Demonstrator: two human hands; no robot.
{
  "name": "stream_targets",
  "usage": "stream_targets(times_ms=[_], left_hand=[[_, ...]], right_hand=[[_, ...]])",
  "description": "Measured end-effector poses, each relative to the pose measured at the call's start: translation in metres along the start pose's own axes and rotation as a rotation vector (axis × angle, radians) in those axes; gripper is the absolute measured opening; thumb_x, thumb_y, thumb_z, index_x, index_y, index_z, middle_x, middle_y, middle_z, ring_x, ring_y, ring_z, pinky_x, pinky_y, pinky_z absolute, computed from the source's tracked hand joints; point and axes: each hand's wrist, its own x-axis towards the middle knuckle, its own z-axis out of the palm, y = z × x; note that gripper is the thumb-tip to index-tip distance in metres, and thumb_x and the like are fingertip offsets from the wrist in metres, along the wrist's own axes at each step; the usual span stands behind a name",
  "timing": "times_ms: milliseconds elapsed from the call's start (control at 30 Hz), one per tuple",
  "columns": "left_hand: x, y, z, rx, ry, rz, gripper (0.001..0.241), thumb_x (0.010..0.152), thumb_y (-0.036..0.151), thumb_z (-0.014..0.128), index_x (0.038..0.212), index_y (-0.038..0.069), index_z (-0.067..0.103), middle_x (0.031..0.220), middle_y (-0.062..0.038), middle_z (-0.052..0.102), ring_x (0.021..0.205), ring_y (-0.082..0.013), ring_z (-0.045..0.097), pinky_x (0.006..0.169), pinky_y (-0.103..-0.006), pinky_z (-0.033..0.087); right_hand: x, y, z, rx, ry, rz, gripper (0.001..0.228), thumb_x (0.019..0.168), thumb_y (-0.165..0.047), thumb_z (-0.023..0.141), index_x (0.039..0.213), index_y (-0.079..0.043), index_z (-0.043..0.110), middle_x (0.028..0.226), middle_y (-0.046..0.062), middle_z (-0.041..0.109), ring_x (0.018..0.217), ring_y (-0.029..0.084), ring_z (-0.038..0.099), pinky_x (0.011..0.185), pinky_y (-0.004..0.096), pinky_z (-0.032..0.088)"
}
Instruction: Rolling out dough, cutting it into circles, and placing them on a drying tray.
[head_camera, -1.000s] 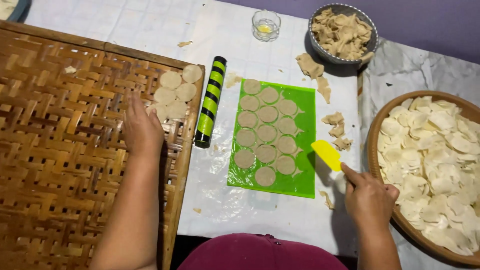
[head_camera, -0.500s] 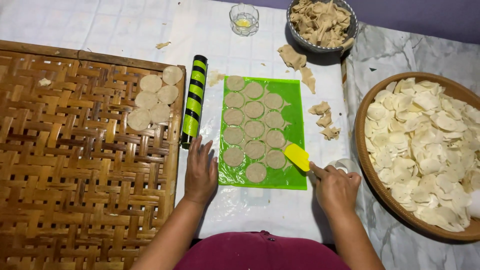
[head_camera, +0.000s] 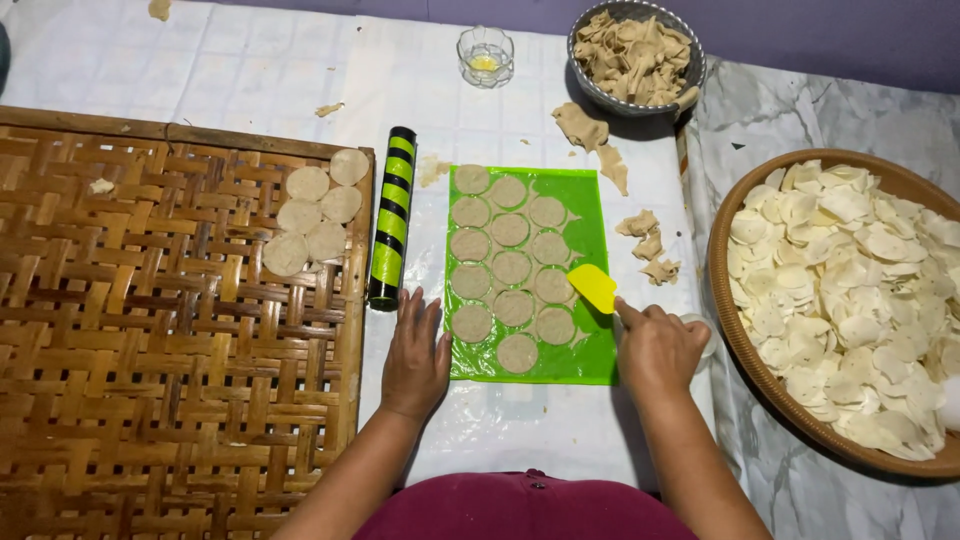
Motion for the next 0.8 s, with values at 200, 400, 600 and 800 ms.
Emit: stream_targets(times_ms=[200, 400, 600, 800], left_hand=[[-0.001, -0.002, 0.002, -0.005, -0.02, -0.02, 0.047, 0.1, 0.022, 0.058, 0.142, 0.003, 0.049, 0.151, -0.025, 0.042, 0.147, -0.0472, 0.034, 0.115, -0.0519, 0.04], [0.006, 0.002, 0.002, 0.032, -0.004, -0.03, 0.048, 0.099, 0.023, 0.061, 0.141, 0.002, 0.05, 0.151, -0.026, 0.044, 0.146, -0.0475, 0.036, 0.114, -0.0523, 0.041], [0.003, 0.005, 0.001, 0.063, 0.011, -0.081, 0.049, 0.099, 0.027, 0.061, 0.141, 0.003, 0.051, 0.151, -0.023, 0.045, 0.148, -0.0441, 0.035, 0.115, -0.049, 0.041], [0.003, 0.009, -0.002, 0.042, 0.026, -0.107, 0.047, 0.101, 0.029, 0.059, 0.14, 0.005, 0.051, 0.15, -0.021, 0.047, 0.148, -0.041, 0.037, 0.116, -0.047, 0.041]], right_hand=[[0.03, -0.013, 0.007, 0.266, -0.196, 0.199, 0.04, 0.101, -0.025, 0.053, 0.134, -0.04, 0.069, 0.089, 0.002, 0.073, 0.094, 0.027, 0.073, 0.094, 0.045, 0.039], [0.058, -0.003, 0.01, 0.08, -0.182, 0.054, 0.042, 0.098, -0.024, 0.052, 0.132, -0.043, 0.07, 0.093, 0.001, 0.071, 0.097, 0.026, 0.072, 0.094, 0.048, 0.035], [0.102, -0.01, 0.049, 0.157, -0.234, 0.055, 0.047, 0.1, -0.02, 0.04, 0.13, -0.04, 0.07, 0.094, 0.002, 0.071, 0.098, 0.029, 0.073, 0.092, 0.049, 0.038], [0.1, 0.001, 0.001, 0.202, -0.193, 0.044, 0.043, 0.099, -0.019, 0.048, 0.131, -0.036, 0.071, 0.098, 0.005, 0.072, 0.102, 0.027, 0.073, 0.098, 0.047, 0.036]])
